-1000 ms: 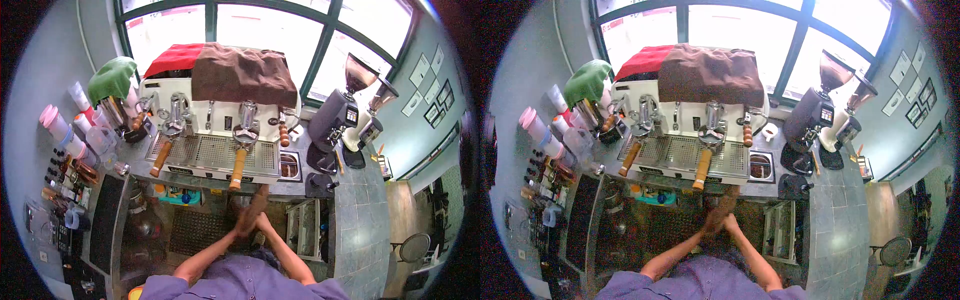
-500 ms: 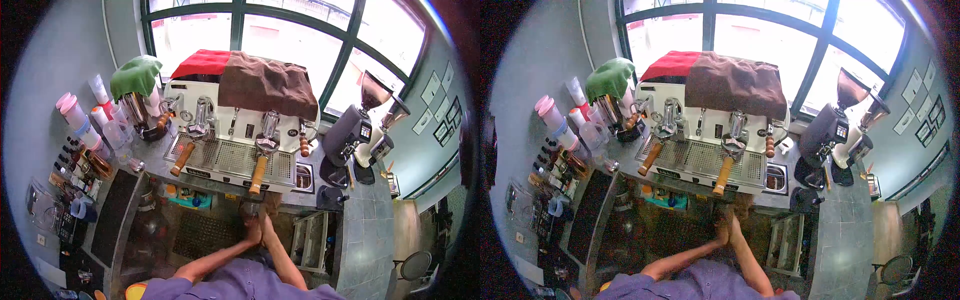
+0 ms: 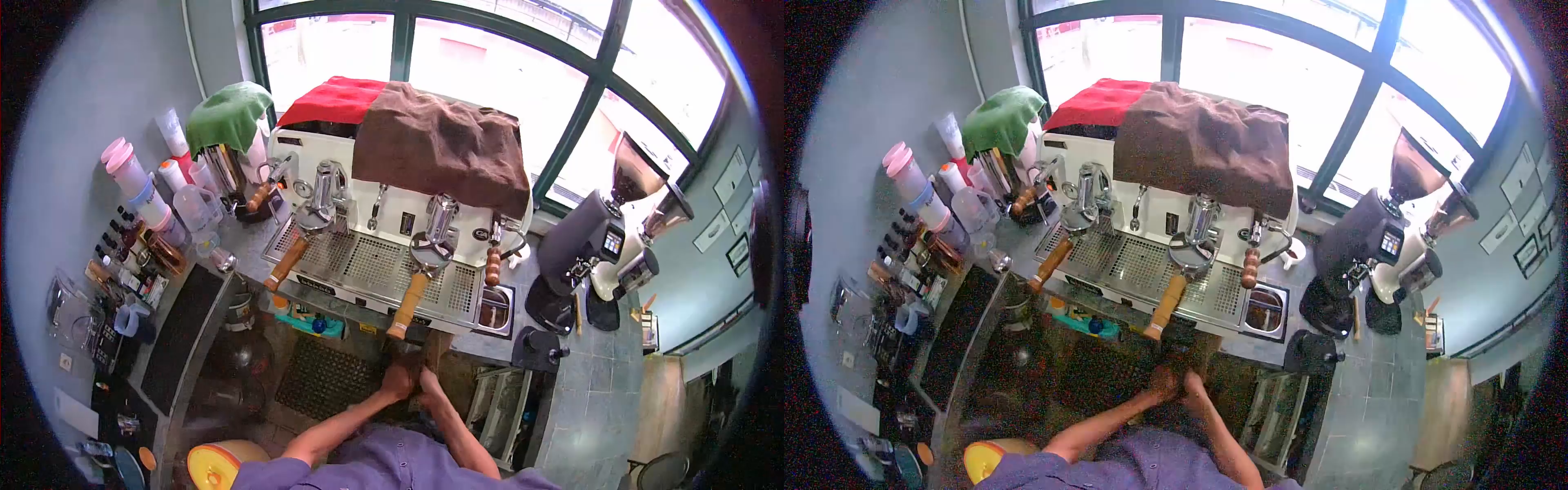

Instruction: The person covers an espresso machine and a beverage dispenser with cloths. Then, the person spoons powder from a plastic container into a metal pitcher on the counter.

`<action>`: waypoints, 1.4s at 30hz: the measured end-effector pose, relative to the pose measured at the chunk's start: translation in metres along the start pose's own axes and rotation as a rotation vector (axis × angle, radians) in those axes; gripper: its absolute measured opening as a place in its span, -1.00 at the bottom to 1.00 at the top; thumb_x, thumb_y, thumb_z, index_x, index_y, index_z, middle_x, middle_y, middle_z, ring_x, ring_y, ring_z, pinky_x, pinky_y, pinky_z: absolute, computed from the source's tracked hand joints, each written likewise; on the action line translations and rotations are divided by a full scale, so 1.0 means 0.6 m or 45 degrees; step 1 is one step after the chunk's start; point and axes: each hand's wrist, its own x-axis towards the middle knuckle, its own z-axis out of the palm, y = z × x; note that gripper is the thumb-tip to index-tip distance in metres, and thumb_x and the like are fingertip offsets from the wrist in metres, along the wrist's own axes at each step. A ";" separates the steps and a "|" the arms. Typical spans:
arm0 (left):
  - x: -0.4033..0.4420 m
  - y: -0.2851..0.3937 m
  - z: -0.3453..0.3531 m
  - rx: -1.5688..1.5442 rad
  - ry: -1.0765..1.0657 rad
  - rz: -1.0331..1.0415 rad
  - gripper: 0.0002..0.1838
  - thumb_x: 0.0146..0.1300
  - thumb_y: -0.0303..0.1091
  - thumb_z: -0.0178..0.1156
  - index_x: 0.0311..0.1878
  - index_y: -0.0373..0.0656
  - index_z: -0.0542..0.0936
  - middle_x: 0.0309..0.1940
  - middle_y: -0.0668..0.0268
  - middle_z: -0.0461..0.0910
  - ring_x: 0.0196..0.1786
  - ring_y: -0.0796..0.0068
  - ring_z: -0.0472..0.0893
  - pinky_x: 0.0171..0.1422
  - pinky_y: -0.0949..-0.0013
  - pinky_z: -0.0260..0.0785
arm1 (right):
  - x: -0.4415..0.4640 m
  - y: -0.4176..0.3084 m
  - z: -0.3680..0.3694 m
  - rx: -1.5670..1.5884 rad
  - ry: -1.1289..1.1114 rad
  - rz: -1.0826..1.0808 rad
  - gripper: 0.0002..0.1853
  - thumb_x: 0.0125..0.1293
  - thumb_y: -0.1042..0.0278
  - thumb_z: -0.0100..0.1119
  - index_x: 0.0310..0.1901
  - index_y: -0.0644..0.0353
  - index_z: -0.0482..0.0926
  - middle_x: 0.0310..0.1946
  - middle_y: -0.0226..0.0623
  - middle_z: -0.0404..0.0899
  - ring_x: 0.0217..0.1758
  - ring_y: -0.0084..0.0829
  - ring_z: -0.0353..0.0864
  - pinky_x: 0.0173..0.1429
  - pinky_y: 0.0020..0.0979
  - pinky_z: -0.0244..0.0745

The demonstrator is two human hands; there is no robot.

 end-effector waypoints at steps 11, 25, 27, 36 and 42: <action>-0.028 0.026 -0.217 0.284 0.301 -0.006 -0.75 0.29 -0.33 0.31 0.00 -0.17 0.74 0.00 0.03 0.67 0.07 -0.07 0.64 0.16 -0.08 0.54 | -0.180 -0.357 0.012 -2.149 0.047 0.044 -0.43 0.51 -0.23 0.16 -0.09 0.23 0.80 -0.32 -0.22 0.82 -0.22 -0.18 0.78 -0.05 -0.13 0.66; 0.115 -0.179 -0.978 0.145 1.305 0.132 -0.90 0.28 -0.46 0.39 -0.26 -0.24 0.65 -0.35 0.21 0.59 -0.28 0.26 0.58 -0.17 0.27 0.41 | -0.332 -0.555 0.648 -1.053 -1.289 -0.819 -0.86 0.42 0.40 0.38 -0.15 0.31 0.77 -0.23 -0.13 0.81 -0.19 -0.23 0.83 -0.09 -0.30 0.72; 0.169 -0.228 -1.091 0.288 1.327 0.160 -0.86 0.27 -0.42 0.40 -0.20 -0.25 0.65 -0.29 0.20 0.60 -0.20 0.21 0.60 -0.08 0.22 0.45 | -0.282 -0.495 0.787 -0.874 -0.929 -0.754 -0.82 0.43 0.52 0.29 0.01 0.30 0.74 -0.09 -0.16 0.80 -0.07 -0.39 0.81 0.04 -0.37 0.68; 0.334 -0.405 -1.332 0.672 1.364 0.093 -0.56 0.20 -0.23 0.46 0.07 -0.24 0.61 0.01 0.03 0.59 0.11 -0.06 0.58 0.18 0.01 0.46 | 0.182 -0.520 1.184 -0.732 0.308 -1.399 -0.42 0.27 0.39 0.46 0.27 0.26 0.42 -0.09 -0.15 0.63 -0.16 -0.19 0.76 0.02 -0.16 0.68; 0.333 -0.435 -1.367 0.642 1.229 0.265 -0.75 0.32 -0.35 0.30 -0.01 -0.26 0.66 -0.11 0.01 0.66 0.01 -0.10 0.62 0.14 -0.01 0.46 | 0.298 -0.589 1.209 -1.114 0.800 -1.452 -0.49 0.28 0.35 0.37 0.25 0.15 0.49 0.09 0.10 0.54 0.05 0.17 0.67 0.11 0.08 0.58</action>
